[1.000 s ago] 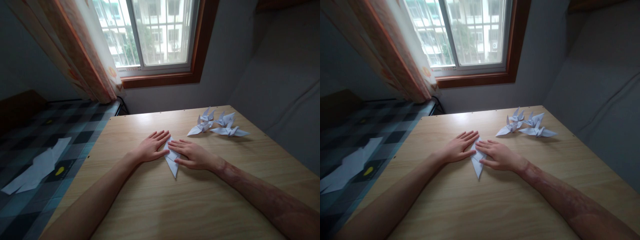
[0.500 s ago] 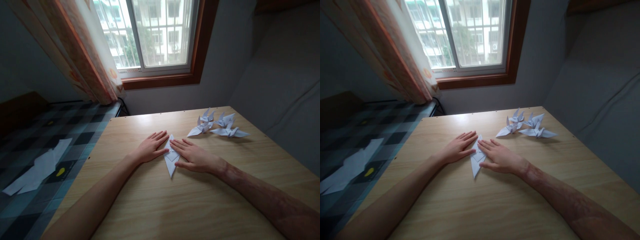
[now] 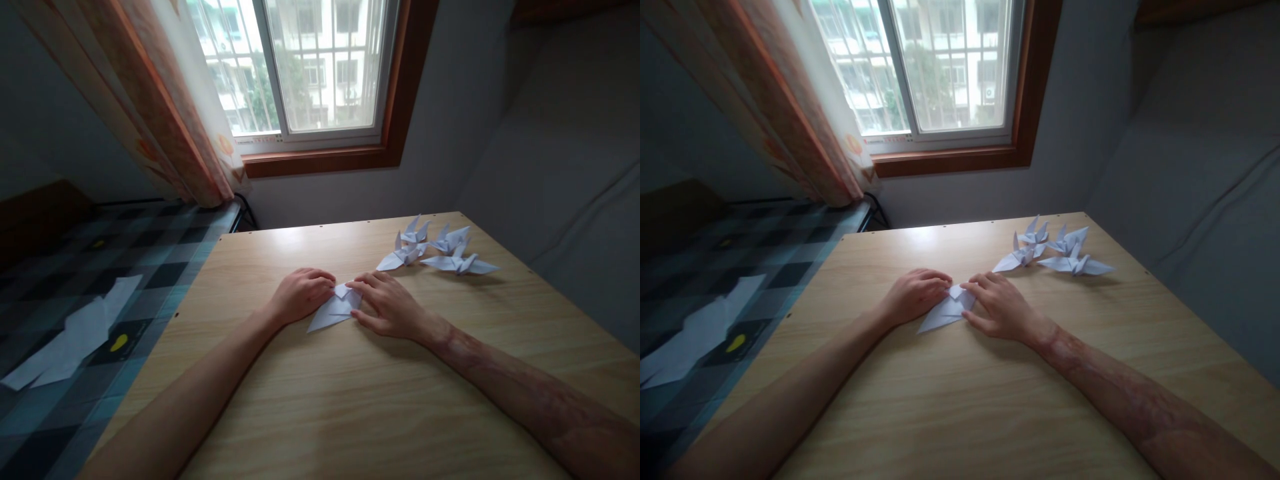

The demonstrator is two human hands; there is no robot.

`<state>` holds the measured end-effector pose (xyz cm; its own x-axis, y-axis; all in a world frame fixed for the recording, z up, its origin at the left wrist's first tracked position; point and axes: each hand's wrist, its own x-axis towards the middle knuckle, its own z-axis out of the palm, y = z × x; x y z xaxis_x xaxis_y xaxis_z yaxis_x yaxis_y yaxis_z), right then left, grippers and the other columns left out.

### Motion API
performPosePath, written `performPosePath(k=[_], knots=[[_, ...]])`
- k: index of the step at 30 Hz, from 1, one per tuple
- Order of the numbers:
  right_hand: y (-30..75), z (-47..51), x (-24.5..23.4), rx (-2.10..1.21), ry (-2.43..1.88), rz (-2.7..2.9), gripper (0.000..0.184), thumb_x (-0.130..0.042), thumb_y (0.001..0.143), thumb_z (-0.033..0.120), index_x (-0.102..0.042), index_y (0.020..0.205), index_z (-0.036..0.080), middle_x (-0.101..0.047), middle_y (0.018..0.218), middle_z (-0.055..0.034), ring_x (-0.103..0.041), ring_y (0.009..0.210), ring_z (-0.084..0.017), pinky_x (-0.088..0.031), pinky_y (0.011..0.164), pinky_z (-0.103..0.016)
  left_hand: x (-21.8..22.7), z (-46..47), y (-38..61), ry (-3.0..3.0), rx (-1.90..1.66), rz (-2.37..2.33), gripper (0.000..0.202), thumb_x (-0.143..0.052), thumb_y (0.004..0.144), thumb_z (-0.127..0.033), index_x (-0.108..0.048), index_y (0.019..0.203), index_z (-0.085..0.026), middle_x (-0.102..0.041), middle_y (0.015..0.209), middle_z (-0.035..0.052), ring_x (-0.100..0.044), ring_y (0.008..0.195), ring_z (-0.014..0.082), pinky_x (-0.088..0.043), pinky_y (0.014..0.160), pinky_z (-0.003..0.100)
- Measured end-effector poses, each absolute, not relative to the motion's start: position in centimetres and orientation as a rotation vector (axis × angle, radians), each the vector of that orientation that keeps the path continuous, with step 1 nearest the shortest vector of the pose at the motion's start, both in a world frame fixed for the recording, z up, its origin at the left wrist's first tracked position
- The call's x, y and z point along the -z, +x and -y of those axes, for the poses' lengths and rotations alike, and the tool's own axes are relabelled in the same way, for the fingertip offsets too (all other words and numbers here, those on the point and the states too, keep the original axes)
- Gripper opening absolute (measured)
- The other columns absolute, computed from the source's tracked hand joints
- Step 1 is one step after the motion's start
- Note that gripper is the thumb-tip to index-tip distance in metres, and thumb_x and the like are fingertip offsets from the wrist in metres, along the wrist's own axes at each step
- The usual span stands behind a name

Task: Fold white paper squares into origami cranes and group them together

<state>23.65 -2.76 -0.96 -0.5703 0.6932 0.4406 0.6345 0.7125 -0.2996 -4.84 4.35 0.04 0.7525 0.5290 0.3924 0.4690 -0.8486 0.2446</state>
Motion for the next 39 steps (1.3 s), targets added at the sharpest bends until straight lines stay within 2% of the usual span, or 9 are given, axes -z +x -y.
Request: performPosePath(k=[5, 11, 16, 20, 23, 25, 29, 33, 39], knots=[[23.6, 2.6, 0.9, -0.127, -1.025, 2.353, 0.04, -0.076, 0.099, 0.04, -0.066, 0.133, 0.022, -0.071, 0.122, -0.014, -0.064, 0.113, -0.034, -0.054, 0.101, -0.052, -0.3, -3.9, -4.6, 2.873, -0.844, -0.896, 0.026, -0.063, 0.108, -0.04, -0.079, 0.093, -0.025, -0.083, 0.109, 0.0038, -0.077, 0.095, 0.0195, -0.059, 0.094, 0.038], [23.6, 2.6, 1.1, -0.124, -1.037, 2.304, 0.027, -0.077, 0.098, 0.042, -0.064, 0.112, 0.024, -0.071, 0.11, -0.0116, -0.064, 0.106, -0.033, -0.052, 0.095, -0.048, -0.5, -3.5, -4.4, 2.891, -0.707, -0.641, 0.028, -0.065, 0.106, -0.042, -0.08, 0.089, -0.026, -0.083, 0.1, 0.0051, -0.076, 0.091, 0.0195, -0.059, 0.092, 0.038], [23.5, 2.8, 0.6, -0.139, -1.025, 2.251, 0.022, -0.071, 0.1, 0.043, -0.061, 0.094, 0.024, -0.069, 0.094, -0.0077, -0.064, 0.09, -0.028, -0.049, 0.086, -0.043, -0.2, -3.7, -4.3, 2.858, -0.672, -0.554, 0.021, -0.062, 0.106, -0.033, -0.082, 0.11, -0.028, -0.083, 0.127, 0.0049, -0.079, 0.107, 0.0209, -0.061, 0.1, 0.039], [23.7, 2.6, 0.8, -0.158, -1.091, 2.176, 0.026, -0.059, 0.107, 0.032, -0.059, 0.082, 0.024, -0.068, 0.083, -0.0055, -0.063, 0.081, -0.025, -0.047, 0.081, -0.041, -0.5, -3.6, -4.2, 2.836, -0.598, -0.588, 0.023, -0.061, 0.103, -0.028, -0.079, 0.118, -0.027, -0.075, 0.145, 0.0068, -0.077, 0.122, 0.0239, -0.059, 0.111, 0.043], [23.8, 2.3, 1.4, -0.153, -1.157, 2.1, 0.014, -0.061, 0.102, 0.022, -0.063, 0.089, 0.024, -0.069, 0.087, -0.0058, -0.065, 0.084, -0.026, -0.05, 0.082, -0.041, -0.7, -3.4, -4.2, 2.79, -0.562, -0.588, 0.023, -0.062, 0.102, -0.03, -0.076, 0.12, -0.026, -0.075, 0.146, 0.0079, -0.073, 0.131, 0.0251, -0.056, 0.117, 0.044], [23.9, 2.0, 1.7, -0.146, -1.167, 2.076, 0.007, -0.063, 0.098, 0.018, -0.066, 0.099, 0.024, -0.071, 0.095, -0.0078, -0.067, 0.092, -0.028, -0.053, 0.086, -0.043, -0.7, -3.4, -4.2, 2.762, -0.566, -0.607, 0.021, -0.066, 0.102, -0.037, -0.075, 0.117, -0.026, -0.075, 0.145, 0.0089, -0.072, 0.134, 0.0264, -0.056, 0.118, 0.045], [23.9, 1.8, 2.1, -0.125, -1.19, 2.067, 0.032, -0.074, 0.091, 0.022, -0.065, 0.122, 0.022, -0.074, 0.116, -0.0133, -0.068, 0.108, -0.035, -0.055, 0.098, -0.051, -0.8, -3.8, -4.6, 2.726, -0.53, -0.618, 0.028, -0.071, 0.101, -0.048, -0.073, 0.118, -0.026, -0.074, 0.146, 0.0109, -0.071, 0.134, 0.028, -0.056, 0.116, 0.045], [23.9, 1.7, 2.2, -0.125, -1.231, 2.105, 0.036, -0.08, 0.091, 0.03, -0.065, 0.123, 0.021, -0.075, 0.114, -0.0126, -0.068, 0.107, -0.036, -0.055, 0.098, -0.052, -1.7, -4.4, -5.3, 2.676, -0.477, -0.557, 0.031, -0.07, 0.102, -0.044, -0.071, 0.127, -0.025, -0.074, 0.145, 0.0118, -0.071, 0.135, 0.0266, -0.054, 0.118, 0.042], [23.9, 1.6, 2.1, -0.158, -1.165, 2.118, 0.031, -0.079, 0.093, 0.029, -0.066, 0.12, 0.023, -0.075, 0.11, -0.0102, -0.068, 0.103, -0.033, -0.053, 0.095, -0.049, -3.7, -4.2, -5.9, 2.73, -0.37, -0.608, 0.029, -0.073, 0.091, -0.027, -0.075, 0.121, -0.026, -0.077, 0.138, 0.0074, -0.075, 0.124, 0.0268, -0.057, 0.112, 0.041]])
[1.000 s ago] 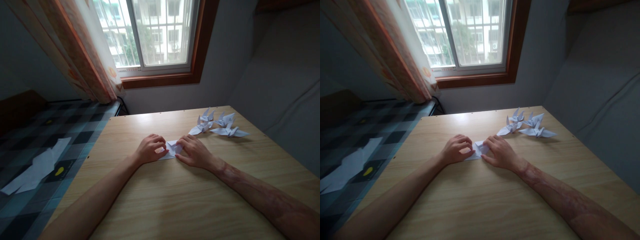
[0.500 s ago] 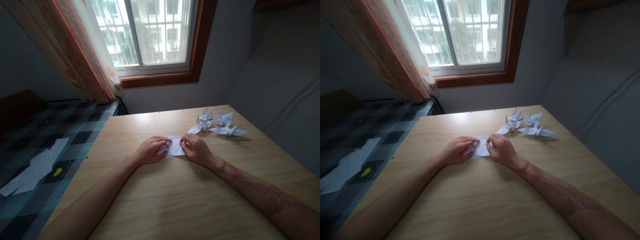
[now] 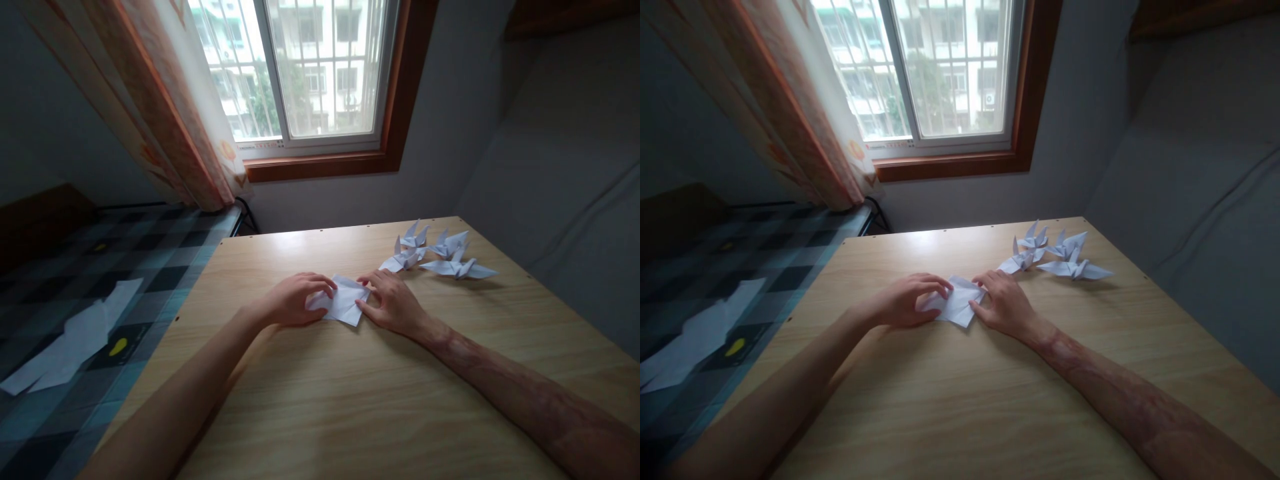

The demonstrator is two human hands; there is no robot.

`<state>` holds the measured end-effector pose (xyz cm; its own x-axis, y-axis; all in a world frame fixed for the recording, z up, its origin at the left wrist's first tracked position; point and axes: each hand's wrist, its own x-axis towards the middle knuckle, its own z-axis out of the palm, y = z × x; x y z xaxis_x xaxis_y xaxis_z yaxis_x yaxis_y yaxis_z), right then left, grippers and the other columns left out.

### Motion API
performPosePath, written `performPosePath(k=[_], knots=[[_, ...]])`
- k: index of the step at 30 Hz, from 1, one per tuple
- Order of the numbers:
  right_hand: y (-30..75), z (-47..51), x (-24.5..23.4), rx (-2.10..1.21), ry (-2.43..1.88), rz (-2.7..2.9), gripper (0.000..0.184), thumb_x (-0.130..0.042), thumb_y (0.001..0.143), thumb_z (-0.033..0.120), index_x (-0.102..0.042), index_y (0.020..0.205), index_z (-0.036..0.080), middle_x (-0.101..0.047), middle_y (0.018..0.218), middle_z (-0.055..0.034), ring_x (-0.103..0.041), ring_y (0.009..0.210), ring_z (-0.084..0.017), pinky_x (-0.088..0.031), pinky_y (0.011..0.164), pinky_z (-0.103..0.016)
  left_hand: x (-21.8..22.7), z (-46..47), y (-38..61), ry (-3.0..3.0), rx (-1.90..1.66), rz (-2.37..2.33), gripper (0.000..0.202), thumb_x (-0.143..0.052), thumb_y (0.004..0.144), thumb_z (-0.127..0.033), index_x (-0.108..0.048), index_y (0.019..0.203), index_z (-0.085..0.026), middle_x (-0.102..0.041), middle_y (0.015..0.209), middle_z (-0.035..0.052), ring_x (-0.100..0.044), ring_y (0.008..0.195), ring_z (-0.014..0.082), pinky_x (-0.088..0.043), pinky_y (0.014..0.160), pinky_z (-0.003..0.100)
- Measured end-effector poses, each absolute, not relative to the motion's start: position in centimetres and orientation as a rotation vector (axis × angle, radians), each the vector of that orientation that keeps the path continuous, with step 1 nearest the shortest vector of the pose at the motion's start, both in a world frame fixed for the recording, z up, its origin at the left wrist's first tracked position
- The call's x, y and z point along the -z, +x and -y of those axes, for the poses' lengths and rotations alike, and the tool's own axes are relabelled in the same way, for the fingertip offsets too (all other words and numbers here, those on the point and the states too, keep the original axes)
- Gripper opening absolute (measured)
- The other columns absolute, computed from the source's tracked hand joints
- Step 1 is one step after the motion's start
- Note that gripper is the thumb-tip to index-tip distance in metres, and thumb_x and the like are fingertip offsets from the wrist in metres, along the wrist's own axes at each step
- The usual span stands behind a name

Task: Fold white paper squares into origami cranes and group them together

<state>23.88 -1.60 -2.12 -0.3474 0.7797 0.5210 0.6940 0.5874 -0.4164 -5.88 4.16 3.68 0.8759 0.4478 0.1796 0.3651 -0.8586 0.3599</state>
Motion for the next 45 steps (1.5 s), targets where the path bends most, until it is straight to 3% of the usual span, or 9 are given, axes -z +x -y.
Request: performPosePath(k=[4, 8, 19, 24, 30, 34, 37, 41, 45], knots=[[23.8, 1.6, 2.0, -0.217, -1.136, 2.091, 0.03, -0.08, 0.092, 0.025, -0.067, 0.119, 0.023, -0.075, 0.106, -0.0078, -0.07, 0.098, -0.03, -0.053, 0.095, -0.047, -3.9, -3.9, -5.7, 2.791, -0.333, -0.647, 0.039, -0.073, 0.083, -0.018, -0.076, 0.121, -0.027, -0.078, 0.135, 0.0057, -0.076, 0.118, 0.027, -0.058, 0.108, 0.039], [23.9, 1.4, 2.2, -0.343, -1.116, 2.031, 0.029, -0.078, 0.092, 0.023, -0.068, 0.119, 0.023, -0.074, 0.104, -0.0063, -0.069, 0.093, -0.026, -0.053, 0.09, -0.042, -3.9, -3.7, -5.4, 2.782, -0.323, -0.665, 0.039, -0.073, 0.083, -0.018, -0.076, 0.121, -0.027, -0.077, 0.136, 0.0048, -0.076, 0.119, 0.0266, -0.059, 0.108, 0.037], [24.2, 0.8, 2.3, -0.633, -1.168, 1.95, 0.028, -0.075, 0.09, 0.021, -0.073, 0.117, 0.022, -0.074, 0.085, 0.0021, -0.055, 0.064, -0.014, -0.044, 0.067, -0.03, -4.6, -3.2, -5.6, 2.647, -0.236, -0.7, 0.048, -0.07, 0.084, -0.015, -0.071, 0.131, -0.026, -0.056, 0.166, 0.008, -0.075, 0.122, 0.0263, -0.061, 0.099, 0.032], [23.9, 0.9, 2.1, -0.557, -1.186, 1.946, 0.003, -0.075, 0.091, 0.022, -0.078, 0.089, 0.02, -0.07, 0.077, 0.0011, -0.054, 0.064, -0.014, -0.041, 0.065, -0.03, -4.4, -3.2, -5.5, 2.641, -0.226, -0.715, 0.05, -0.072, 0.083, -0.015, -0.071, 0.132, -0.027, -0.056, 0.166, 0.0073, -0.073, 0.127, 0.0278, -0.057, 0.11, 0.035], [23.8, 1.0, 1.7, -0.545, -1.225, 1.864, 0.017, -0.073, 0.095, 0.027, -0.072, 0.079, 0.02, -0.064, 0.067, 0.0017, -0.05, 0.061, -0.015, -0.038, 0.062, -0.031, -4.1, -3.3, -5.3, 2.633, -0.24, -0.672, 0.022, -0.066, 0.102, -0.03, -0.076, 0.12, -0.025, -0.066, 0.154, 0.008, -0.072, 0.128, 0.0264, -0.056, 0.111, 0.034], [24.0, 1.1, 1.3, -0.616, -1.079, 1.905, 0.033, -0.065, 0.103, 0.032, -0.071, 0.073, 0.02, -0.074, 0.081, -0.0042, -0.062, 0.077, -0.02, -0.046, 0.077, -0.035, -3.8, -3.5, -5.3, 2.641, -0.236, -0.679, 0.028, -0.072, 0.099, -0.033, -0.073, 0.126, -0.024, -0.067, 0.152, 0.0094, -0.069, 0.131, 0.0282, -0.056, 0.11, 0.036], [24.3, 1.2, 1.2, -0.707, -0.934, 1.96, 0.039, -0.051, 0.111, 0.031, -0.076, 0.082, 0.021, -0.081, 0.099, -0.0069, -0.067, 0.094, -0.024, -0.049, 0.092, -0.039, -3.7, -3.7, -5.3, 2.615, -0.253, -0.695, 0.028, -0.071, 0.1, -0.034, -0.072, 0.126, -0.024, -0.068, 0.15, 0.0096, -0.069, 0.13, 0.0281, -0.055, 0.109, 0.036], [24.6, 1.6, 1.3, -0.727, -0.882, 1.976, 0.035, -0.046, 0.112, 0.029, -0.08, 0.116, 0.023, -0.082, 0.113, -0.0071, -0.071, 0.108, -0.026, -0.048, 0.109, -0.045, -3.8, -3.7, -5.2, 2.535, -0.297, -0.726, 0.022, -0.062, 0.106, -0.033, -0.071, 0.122, -0.023, -0.068, 0.144, 0.0096, -0.073, 0.115, 0.0237, -0.056, 0.104, 0.035], [24.3, 2.2, 1.2, -0.598, -0.82, 2.175, 0.046, -0.053, 0.108, 0.023, -0.064, 0.152, 0.027, -0.08, 0.13, -0.0069, -0.071, 0.118, -0.027, -0.034, 0.127, -0.055, -4.1, -3.7, -5.1, 2.472, -0.363, -0.764, 0.025, -0.05, 0.111, -0.033, -0.071, 0.117, -0.022, -0.071, 0.128, 0.0105, -0.071, 0.105, 0.0219, -0.056, 0.098, 0.034]])
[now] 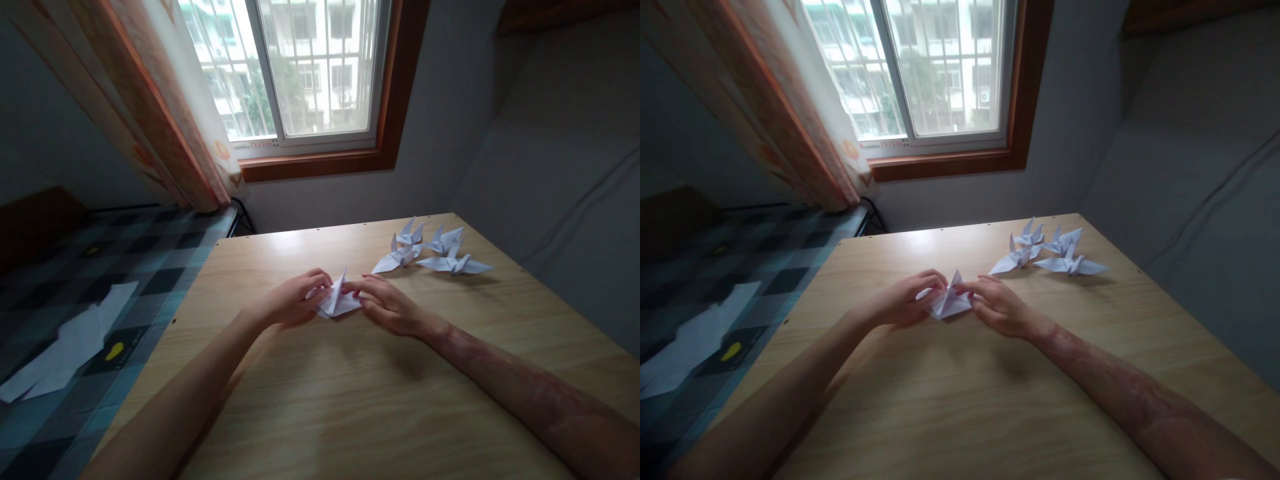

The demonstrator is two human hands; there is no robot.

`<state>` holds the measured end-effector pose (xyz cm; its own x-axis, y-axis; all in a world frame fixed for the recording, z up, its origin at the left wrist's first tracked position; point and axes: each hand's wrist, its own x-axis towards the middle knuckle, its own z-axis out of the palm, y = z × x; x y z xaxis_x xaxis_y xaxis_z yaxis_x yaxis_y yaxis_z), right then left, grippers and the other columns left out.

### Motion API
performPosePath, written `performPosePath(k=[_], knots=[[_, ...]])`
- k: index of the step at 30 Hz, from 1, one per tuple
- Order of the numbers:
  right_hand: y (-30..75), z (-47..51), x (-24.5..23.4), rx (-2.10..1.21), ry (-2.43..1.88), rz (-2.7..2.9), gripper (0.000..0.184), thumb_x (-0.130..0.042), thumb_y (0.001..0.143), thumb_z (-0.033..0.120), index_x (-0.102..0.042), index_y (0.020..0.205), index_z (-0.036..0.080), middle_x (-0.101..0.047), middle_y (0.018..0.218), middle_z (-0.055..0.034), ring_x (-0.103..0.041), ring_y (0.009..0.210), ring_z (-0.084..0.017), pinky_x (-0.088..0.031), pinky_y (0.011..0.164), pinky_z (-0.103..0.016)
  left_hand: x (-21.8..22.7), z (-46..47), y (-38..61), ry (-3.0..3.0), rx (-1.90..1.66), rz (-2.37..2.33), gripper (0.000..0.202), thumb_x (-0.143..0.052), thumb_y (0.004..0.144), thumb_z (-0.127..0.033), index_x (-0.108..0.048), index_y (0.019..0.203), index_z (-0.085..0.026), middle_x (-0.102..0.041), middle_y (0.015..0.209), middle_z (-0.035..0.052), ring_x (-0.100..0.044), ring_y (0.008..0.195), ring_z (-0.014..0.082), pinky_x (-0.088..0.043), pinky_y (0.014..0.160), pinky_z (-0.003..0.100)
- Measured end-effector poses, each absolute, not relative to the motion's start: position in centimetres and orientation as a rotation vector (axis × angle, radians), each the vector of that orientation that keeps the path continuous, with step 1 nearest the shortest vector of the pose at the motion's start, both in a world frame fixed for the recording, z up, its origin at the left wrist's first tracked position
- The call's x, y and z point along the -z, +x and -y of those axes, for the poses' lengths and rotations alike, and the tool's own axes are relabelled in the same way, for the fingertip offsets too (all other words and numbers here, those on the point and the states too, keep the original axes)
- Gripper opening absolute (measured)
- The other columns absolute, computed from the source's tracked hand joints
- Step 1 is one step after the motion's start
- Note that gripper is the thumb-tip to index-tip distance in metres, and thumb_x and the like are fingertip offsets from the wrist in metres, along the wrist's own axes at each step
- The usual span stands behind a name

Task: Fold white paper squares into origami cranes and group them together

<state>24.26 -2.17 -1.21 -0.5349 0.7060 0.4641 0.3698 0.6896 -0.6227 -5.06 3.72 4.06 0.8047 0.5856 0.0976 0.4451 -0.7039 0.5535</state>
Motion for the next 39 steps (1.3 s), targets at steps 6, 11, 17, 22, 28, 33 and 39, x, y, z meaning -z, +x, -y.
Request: performPosePath(k=[6, 11, 17, 22, 28, 33, 39], knots=[[23.6, 2.4, 0.9, -0.292, -0.769, 2.427, 0.06, -0.065, 0.103, 0.024, -0.054, 0.162, 0.025, -0.075, 0.138, -0.0126, -0.066, 0.12, -0.032, -0.045, 0.117, -0.054, -3.8, -3.8, -5.2, 2.601, -0.366, -0.752, 0.011, -0.067, 0.097, -0.024, -0.072, 0.106, -0.021, -0.072, 0.111, 0.0068, -0.068, 0.095, 0.0202, -0.054, 0.087, 0.031], [23.5, 2.4, 0.7, -0.208, -0.769, 2.488, 0.047, -0.066, 0.103, 0.024, -0.063, 0.151, 0.024, -0.073, 0.138, -0.0128, -0.064, 0.119, -0.031, -0.046, 0.115, -0.052, -4.1, -3.7, -5.1, 2.668, -0.329, -0.714, 0.01, -0.073, 0.091, -0.022, -0.079, 0.1, -0.023, -0.075, 0.11, 0.0057, -0.07, 0.099, 0.0212, -0.053, 0.091, 0.031], [23.4, 2.4, 0.7, -0.164, -0.781, 2.513, 0.014, -0.065, 0.104, 0.025, -0.075, 0.113, 0.022, -0.076, 0.118, -0.0124, -0.066, 0.112, -0.03, -0.047, 0.114, -0.051, -4.2, -3.6, -5.1, 2.588, -0.251, -0.775, 0.015, -0.079, 0.091, -0.034, -0.082, 0.103, -0.026, -0.075, 0.111, 0.0047, -0.07, 0.096, 0.0212, -0.054, 0.084, 0.03], [23.4, 2.4, 0.9, -0.127, -0.774, 2.493, 0.023, -0.065, 0.105, 0.027, -0.073, 0.126, 0.023, -0.078, 0.124, -0.0125, -0.068, 0.114, -0.03, -0.046, 0.116, -0.052, -3.8, -3.7, -5.1, 2.585, -0.291, -0.721, 0.013, -0.071, 0.095, -0.026, -0.082, 0.101, -0.025, -0.077, 0.111, 0.0054, -0.072, 0.095, 0.0199, -0.054, 0.086, 0.029], [23.3, 2.6, 0.8, -0.045, -0.781, 2.569, 0.054, -0.063, 0.106, 0.027, -0.055, 0.16, 0.023, -0.067, 0.155, -0.0128, -0.064, 0.125, -0.033, -0.044, 0.118, -0.054, -3.4, -3.7, -5.2, 2.558, -0.349, -0.72, 0.018, -0.062, 0.1, -0.025, -0.08, 0.098, -0.022, -0.076, 0.107, 0.0065, -0.069, 0.087, 0.0173, -0.051, 0.08, 0.028], [23.4, 2.8, 0.6, 0.026, -0.776, 2.623, 0.061, -0.058, 0.109, 0.026, -0.045, 0.169, 0.022, -0.052, 0.171, -0.0107, -0.061, 0.125, -0.034, -0.043, 0.118, -0.056, -3.7, -4.0, -5.3, 2.407, -0.408, -0.769, 0.016, -0.061, 0.1, -0.028, -0.074, 0.098, -0.019, -0.076, 0.1, 0.0068, -0.07, 0.087, 0.0186, -0.053, 0.08, 0.029], [23.2, 2.9, 0.5, -0.001, -0.768, 2.625, 0.064, -0.058, 0.108, 0.024, -0.043, 0.171, 0.022, -0.061, 0.163, -0.0117, -0.061, 0.117, -0.032, -0.047, 0.115, -0.056, -5.6, -3.0, -4.6, 2.105, -0.389, -0.927, 0.043, -0.06, 0.104, -0.059, -0.062, 0.119, -0.019, -0.077, 0.095, 0.0062, -0.074, 0.083, 0.022, -0.055, 0.071, 0.03]])
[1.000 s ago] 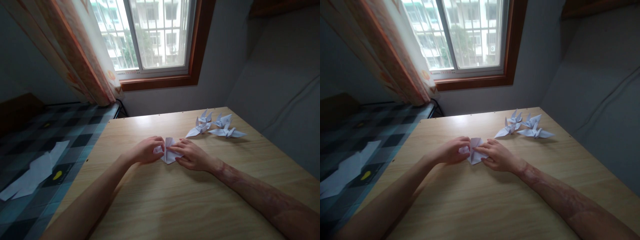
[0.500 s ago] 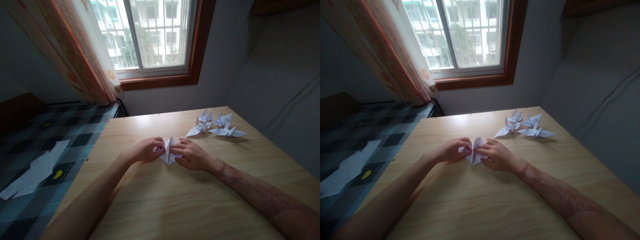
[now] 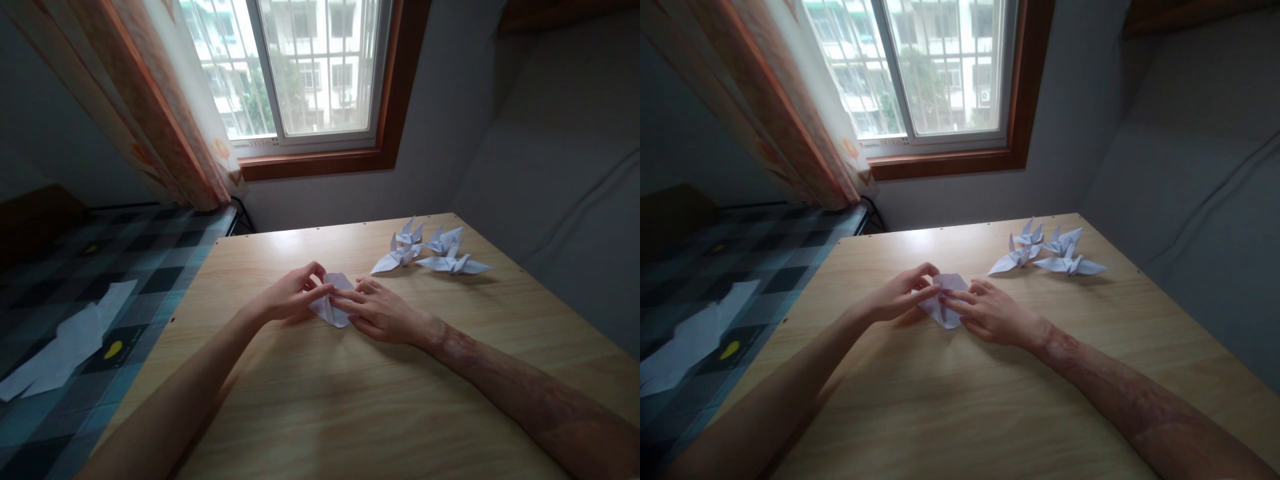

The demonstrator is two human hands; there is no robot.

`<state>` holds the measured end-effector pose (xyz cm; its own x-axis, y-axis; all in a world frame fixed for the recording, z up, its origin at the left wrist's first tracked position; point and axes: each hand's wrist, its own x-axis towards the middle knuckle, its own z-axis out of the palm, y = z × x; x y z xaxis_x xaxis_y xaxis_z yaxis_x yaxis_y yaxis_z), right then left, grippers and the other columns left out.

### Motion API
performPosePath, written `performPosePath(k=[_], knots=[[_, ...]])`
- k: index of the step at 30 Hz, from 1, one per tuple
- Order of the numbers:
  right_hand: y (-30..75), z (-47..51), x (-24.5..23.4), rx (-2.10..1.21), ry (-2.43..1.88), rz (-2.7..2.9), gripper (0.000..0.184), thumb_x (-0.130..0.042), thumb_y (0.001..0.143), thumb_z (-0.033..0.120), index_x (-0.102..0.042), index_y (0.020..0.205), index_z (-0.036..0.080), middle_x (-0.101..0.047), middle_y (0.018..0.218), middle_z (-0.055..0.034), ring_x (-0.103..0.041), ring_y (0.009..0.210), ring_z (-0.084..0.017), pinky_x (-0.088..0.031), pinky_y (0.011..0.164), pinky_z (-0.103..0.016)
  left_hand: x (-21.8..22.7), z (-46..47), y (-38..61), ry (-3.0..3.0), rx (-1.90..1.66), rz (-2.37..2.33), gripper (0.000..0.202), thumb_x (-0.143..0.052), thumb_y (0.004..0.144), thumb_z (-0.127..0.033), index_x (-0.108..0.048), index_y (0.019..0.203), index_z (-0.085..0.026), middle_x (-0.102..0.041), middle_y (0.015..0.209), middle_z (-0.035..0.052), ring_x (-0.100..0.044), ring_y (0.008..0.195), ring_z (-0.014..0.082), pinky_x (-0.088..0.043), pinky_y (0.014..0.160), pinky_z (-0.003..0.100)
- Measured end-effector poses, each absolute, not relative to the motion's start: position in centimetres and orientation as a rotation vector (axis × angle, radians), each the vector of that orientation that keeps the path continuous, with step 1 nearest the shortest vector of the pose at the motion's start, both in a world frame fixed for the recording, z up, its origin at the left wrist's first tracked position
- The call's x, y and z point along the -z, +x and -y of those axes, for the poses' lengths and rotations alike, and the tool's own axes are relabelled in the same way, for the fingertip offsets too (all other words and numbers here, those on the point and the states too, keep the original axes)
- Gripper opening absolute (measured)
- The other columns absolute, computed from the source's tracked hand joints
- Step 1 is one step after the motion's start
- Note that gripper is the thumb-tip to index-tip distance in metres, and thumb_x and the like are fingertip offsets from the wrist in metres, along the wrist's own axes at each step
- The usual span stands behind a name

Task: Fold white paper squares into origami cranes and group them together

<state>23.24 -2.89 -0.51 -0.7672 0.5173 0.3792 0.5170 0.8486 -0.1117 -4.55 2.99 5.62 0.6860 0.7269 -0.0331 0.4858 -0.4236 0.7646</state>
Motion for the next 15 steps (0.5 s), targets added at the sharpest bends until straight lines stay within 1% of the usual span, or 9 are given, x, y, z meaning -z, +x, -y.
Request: performPosePath(k=[2, 4, 6, 8, 10, 12, 15], knots=[[23.2, 2.9, 0.4, -0.029, -0.757, 2.614, 0.066, -0.059, 0.108, 0.023, -0.042, 0.172, 0.022, -0.066, 0.157, -0.0121, -0.062, 0.115, -0.032, -0.048, 0.115, -0.056, -5.6, -2.4, -3.9, 2.119, -0.457, -1.018, 0.05, -0.071, 0.097, -0.063, -0.061, 0.12, -0.019, -0.077, 0.095, 0.0068, -0.075, 0.081, 0.0231, -0.055, 0.068, 0.03], [23.2, 2.9, 0.4, -0.051, -0.746, 2.605, 0.067, -0.06, 0.107, 0.022, -0.043, 0.171, 0.025, -0.068, 0.155, -0.0111, -0.063, 0.114, -0.031, -0.048, 0.115, -0.056, -5.3, -2.0, -3.3, 2.167, -0.527, -1.119, 0.047, -0.075, 0.093, -0.058, -0.063, 0.117, -0.02, -0.077, 0.095, 0.0068, -0.075, 0.079, 0.023, -0.055, 0.068, 0.03], [23.2, 2.9, 0.4, -0.052, -0.743, 2.605, 0.066, -0.061, 0.106, 0.022, -0.045, 0.17, 0.026, -0.066, 0.158, -0.0103, -0.063, 0.115, -0.031, -0.047, 0.116, -0.056, -4.8, -1.9, -3.0, 2.159, -0.576, -1.186, 0.037, -0.073, 0.092, -0.048, -0.065, 0.113, -0.019, -0.077, 0.094, 0.006, -0.074, 0.076, 0.0216, -0.055, 0.066, 0.03], [23.3, 2.9, 0.6, -0.043, -0.753, 2.611, 0.065, -0.061, 0.107, 0.022, -0.046, 0.17, 0.027, -0.064, 0.16, -0.0099, -0.063, 0.116, -0.031, -0.045, 0.118, -0.056, -4.6, -2.2, -3.0, 2.104, -0.612, -1.212, 0.029, -0.069, 0.09, -0.039, -0.067, 0.111, -0.019, -0.077, 0.099, 0.0062, -0.072, 0.074, 0.0192, -0.054, 0.064, 0.028], [23.3, 2.9, 0.7, -0.037, -0.769, 2.62, 0.063, -0.06, 0.107, 0.023, -0.047, 0.169, 0.027, -0.063, 0.162, -0.0092, -0.063, 0.119, -0.031, -0.043, 0.12, -0.057, -4.7, -2.6, -3.3, 2.039, -0.627, -1.224, 0.027, -0.066, 0.086, -0.033, -0.069, 0.108, -0.018, -0.078, 0.105, 0.0065, -0.071, 0.073, 0.0171, -0.052, 0.062, 0.026], [23.3, 2.8, 0.7, -0.037, -0.778, 2.625, 0.06, -0.06, 0.108, 0.024, -0.05, 0.167, 0.026, -0.063, 0.162, -0.0084, -0.063, 0.121, -0.031, -0.041, 0.122, -0.058, -5.1, -3.1, -3.7, 1.991, -0.594, -1.249, 0.025, -0.065, 0.083, -0.031, -0.072, 0.102, -0.017, -0.077, 0.098, 0.0055, -0.069, 0.071, 0.0167, -0.05, 0.059, 0.025], [23.3, 2.8, 0.7, -0.055, -0.773, 2.61, 0.053, -0.06, 0.107, 0.023, -0.058, 0.16, 0.024, -0.065, 0.16, -0.0086, -0.063, 0.119, -0.031, -0.044, 0.119, -0.056, -5.7, -3.7, -4.5, 1.948, -0.513, -1.295, 0.021, -0.067, 0.08, -0.032, -0.073, 0.094, -0.017, -0.072, 0.077, 0.0023, -0.068, 0.066, 0.0172, -0.048, 0.056, 0.024]])
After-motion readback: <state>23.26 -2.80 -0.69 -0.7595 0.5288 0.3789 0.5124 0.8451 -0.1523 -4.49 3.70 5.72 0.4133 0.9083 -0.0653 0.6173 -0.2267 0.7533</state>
